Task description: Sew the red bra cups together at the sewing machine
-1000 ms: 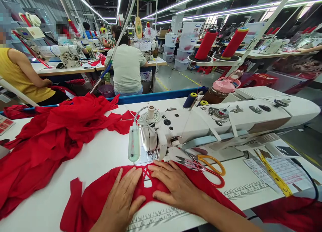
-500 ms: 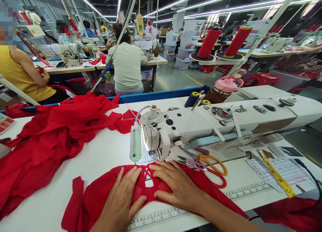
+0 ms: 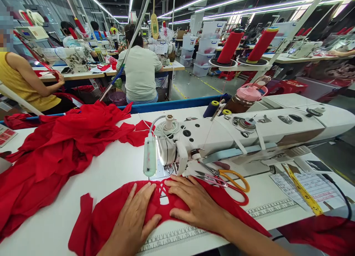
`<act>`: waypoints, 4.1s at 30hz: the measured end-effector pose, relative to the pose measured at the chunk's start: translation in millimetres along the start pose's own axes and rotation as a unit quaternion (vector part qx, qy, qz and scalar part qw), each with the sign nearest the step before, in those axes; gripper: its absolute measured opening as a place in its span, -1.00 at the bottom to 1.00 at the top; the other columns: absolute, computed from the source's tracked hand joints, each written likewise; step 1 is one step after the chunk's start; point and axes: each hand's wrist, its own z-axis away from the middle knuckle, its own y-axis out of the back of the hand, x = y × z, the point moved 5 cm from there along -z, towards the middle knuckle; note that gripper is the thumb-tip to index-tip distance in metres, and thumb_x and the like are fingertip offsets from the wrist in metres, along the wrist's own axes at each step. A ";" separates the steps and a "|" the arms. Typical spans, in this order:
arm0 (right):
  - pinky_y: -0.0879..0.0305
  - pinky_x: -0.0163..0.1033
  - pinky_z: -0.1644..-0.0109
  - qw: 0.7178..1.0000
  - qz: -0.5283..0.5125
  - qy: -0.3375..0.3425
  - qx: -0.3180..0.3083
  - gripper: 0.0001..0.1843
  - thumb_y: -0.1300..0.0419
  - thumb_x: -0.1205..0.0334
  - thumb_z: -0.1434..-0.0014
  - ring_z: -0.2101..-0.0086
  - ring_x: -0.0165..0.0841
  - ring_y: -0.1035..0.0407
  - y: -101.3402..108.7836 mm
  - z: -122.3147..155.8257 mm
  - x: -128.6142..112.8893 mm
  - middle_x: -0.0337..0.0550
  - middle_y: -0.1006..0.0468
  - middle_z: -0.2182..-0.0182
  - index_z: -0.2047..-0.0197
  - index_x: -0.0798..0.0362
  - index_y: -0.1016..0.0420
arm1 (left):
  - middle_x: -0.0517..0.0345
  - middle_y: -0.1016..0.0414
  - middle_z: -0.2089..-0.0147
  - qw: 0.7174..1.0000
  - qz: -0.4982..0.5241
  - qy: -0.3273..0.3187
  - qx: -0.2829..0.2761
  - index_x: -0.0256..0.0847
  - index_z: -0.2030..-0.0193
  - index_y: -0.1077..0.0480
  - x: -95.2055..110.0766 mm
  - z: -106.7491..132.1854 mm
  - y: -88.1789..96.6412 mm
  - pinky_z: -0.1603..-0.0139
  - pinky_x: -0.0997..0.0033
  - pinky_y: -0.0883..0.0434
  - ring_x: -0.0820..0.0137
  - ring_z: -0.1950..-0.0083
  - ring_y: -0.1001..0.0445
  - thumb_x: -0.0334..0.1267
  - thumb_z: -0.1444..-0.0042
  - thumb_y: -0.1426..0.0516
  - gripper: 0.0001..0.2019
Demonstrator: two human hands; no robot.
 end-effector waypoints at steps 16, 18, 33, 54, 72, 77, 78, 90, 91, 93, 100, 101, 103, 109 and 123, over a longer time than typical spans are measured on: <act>0.25 0.00 -0.50 1.000 0.003 -0.002 -0.004 -0.51 -0.24 -0.20 -0.26 -0.37 -0.21 -0.10 -1.8 -0.7 2.0 -0.20 -0.40 -0.29 -0.11 -0.08 -0.44 | -0.05 -0.36 -0.39 1.000 -0.020 -0.006 -0.004 -0.23 -0.52 0.12 -1.5 0.6 2.9 -0.37 -0.12 -0.34 0.11 -0.43 -0.28 -0.02 -0.35 -0.10 -0.26; 0.26 0.01 -0.50 1.000 0.002 -0.004 -0.006 -0.50 -0.23 -0.21 -0.26 -0.36 -0.21 -0.10 -1.4 -0.8 1.5 -0.20 -0.41 -0.29 -0.11 -0.08 -0.44 | -0.06 -0.36 -0.39 1.000 -0.018 -0.009 -0.006 -0.24 -0.52 0.14 -1.4 1.0 1.6 -0.41 -0.12 -0.27 0.14 -0.41 -0.31 -0.02 -0.36 -0.10 -0.25; 0.27 0.02 -0.50 1.000 0.002 0.001 0.002 -0.51 -0.25 -0.20 -0.26 -0.36 -0.19 -0.11 -1.0 0.6 1.0 -0.19 -0.41 -0.29 -0.12 -0.09 -0.43 | -0.06 -0.36 -0.39 1.000 0.000 -0.007 -0.006 -0.24 -0.51 0.10 -2.7 2.8 0.9 -0.47 -0.08 -0.17 0.19 -0.43 -0.29 -0.02 -0.34 -0.13 -0.25; 0.33 -0.07 -0.50 1.000 0.005 0.008 0.008 -0.49 -0.21 -0.23 -0.27 -0.37 -0.24 -0.08 -2.2 1.3 2.7 -0.24 -0.37 -0.32 -0.13 -0.08 -0.41 | -0.03 -0.27 -0.42 0.994 0.070 -0.031 -0.080 -0.09 0.11 -0.45 -1.0 -1.7 8.9 -0.39 -0.43 -0.10 0.08 -0.47 -0.19 -0.20 -0.36 -0.09 -0.88; 0.35 -0.10 -0.50 1.000 0.008 0.012 0.016 -0.51 -0.25 -0.19 -0.26 -0.37 -0.28 -0.09 -2.4 0.5 1.7 -0.26 -0.39 -0.31 -0.12 -0.09 -0.41 | 0.02 -0.29 -0.42 0.995 0.054 -0.042 -0.074 -0.01 -0.04 -0.43 -3.7 -0.4 8.0 -0.34 -0.47 -0.17 0.10 -0.45 -0.23 -0.19 -0.36 -0.10 -0.82; 0.34 -0.05 -0.50 1.000 0.007 0.011 0.004 -0.46 -0.24 -0.23 -0.25 -0.37 -0.26 -0.07 -1.2 0.3 2.9 -0.22 -0.37 -0.32 -0.15 -0.07 -0.41 | 0.06 -0.29 -0.43 0.995 0.055 -0.040 -0.068 0.01 -0.06 -0.43 -5.7 -0.4 6.2 -0.35 -0.45 -0.18 0.09 -0.45 -0.24 -0.17 -0.35 -0.11 -0.81; 0.34 -0.05 -0.50 1.000 0.007 0.010 0.001 -0.45 -0.24 -0.23 -0.24 -0.38 -0.25 -0.07 -1.0 0.6 3.1 -0.21 -0.36 -0.32 -0.15 -0.07 -0.42 | 0.06 -0.29 -0.43 0.995 0.057 -0.040 -0.065 0.01 -0.07 -0.41 -6.0 -0.2 6.0 -0.36 -0.44 -0.18 0.09 -0.45 -0.23 -0.17 -0.35 -0.11 -0.80; 0.38 -0.06 -0.51 1.000 -0.003 0.005 -0.013 -0.41 -0.24 -0.25 -0.23 -0.39 -0.24 -0.04 0.1 1.6 2.2 -0.19 -0.34 -0.34 -0.16 -0.05 -0.43 | -0.07 -0.33 -0.40 0.996 0.073 -0.006 -0.052 -0.11 -0.41 -0.01 -10.2 3.5 0.9 -0.43 -0.32 -0.15 0.14 -0.46 -0.23 -0.06 -0.33 -0.14 -0.39; 0.38 -0.05 -0.51 1.000 -0.004 0.006 -0.011 -0.41 -0.24 -0.26 -0.23 -0.39 -0.24 -0.04 0.1 1.6 2.1 -0.18 -0.34 -0.34 -0.16 -0.05 -0.43 | -0.08 -0.33 -0.40 0.996 0.072 -0.007 -0.050 -0.11 -0.41 -0.02 -10.1 3.7 1.2 -0.44 -0.32 -0.14 0.14 -0.46 -0.23 -0.06 -0.33 -0.14 -0.39; 0.35 -0.03 -0.51 1.000 -0.003 0.008 -0.009 -0.40 -0.25 -0.26 -0.22 -0.38 -0.23 -0.05 0.2 1.5 1.8 -0.16 -0.35 -0.33 -0.16 -0.05 -0.43 | -0.11 -0.34 -0.39 0.997 0.070 -0.011 -0.041 -0.13 -0.39 -0.05 -9.6 3.9 2.4 -0.44 -0.31 -0.12 0.13 -0.45 -0.25 -0.07 -0.32 -0.15 -0.41; 0.24 0.02 -0.49 1.000 0.006 0.010 0.003 -0.42 -0.30 -0.20 -0.19 -0.37 -0.22 -0.08 0.7 0.5 0.0 -0.14 -0.39 -0.30 -0.15 -0.06 -0.44 | 0.00 -0.32 -0.40 0.998 0.034 -0.049 -0.037 -0.02 -0.26 -0.33 -4.0 2.0 7.3 -0.41 -0.31 -0.15 0.13 -0.44 -0.26 -0.18 -0.33 -0.14 -0.63; 0.23 0.04 -0.49 1.000 0.006 0.011 0.003 -0.43 -0.30 -0.20 -0.19 -0.37 -0.21 -0.09 0.6 0.5 -0.1 -0.13 -0.39 -0.30 -0.15 -0.06 -0.44 | 0.02 -0.31 -0.41 0.997 0.028 -0.053 -0.041 0.01 -0.24 -0.37 -3.2 1.1 7.9 -0.40 -0.32 -0.17 0.12 -0.43 -0.27 -0.18 -0.33 -0.14 -0.65; 0.23 0.05 -0.49 1.000 0.005 0.011 0.003 -0.43 -0.30 -0.19 -0.20 -0.37 -0.20 -0.09 0.6 0.8 -0.1 -0.12 -0.40 -0.30 -0.15 -0.06 -0.44 | 0.03 -0.30 -0.42 0.997 0.019 -0.059 -0.049 0.06 -0.21 -0.40 -1.8 -1.0 9.6 -0.37 -0.35 -0.21 0.09 -0.42 -0.29 -0.17 -0.33 -0.14 -0.67; 0.26 0.03 -0.49 1.000 0.007 0.022 -0.004 -0.40 -0.31 -0.19 -0.20 -0.38 -0.19 -0.06 2.2 1.9 -1.2 -0.13 -0.36 -0.32 -0.19 -0.05 -0.42 | -0.02 -0.36 -0.37 0.997 0.003 -0.065 -0.036 0.02 -0.17 -0.44 5.8 -4.7 15.9 -0.29 -0.35 -0.32 0.07 -0.38 -0.35 -0.23 -0.34 -0.13 -0.71; -0.18 -0.05 -0.10 0.988 0.065 -0.011 0.142 -0.86 -0.10 0.28 -0.40 0.09 -0.23 -0.44 0.4 -18.3 -7.0 -0.17 -0.61 0.05 0.04 -0.02 -0.46 | 0.06 -0.65 -0.01 0.975 -0.047 -0.159 0.148 -0.32 -0.05 -0.52 65.3 -6.5 20.5 -0.56 0.24 0.07 0.29 -0.08 -0.56 0.02 -0.35 -0.10 -0.58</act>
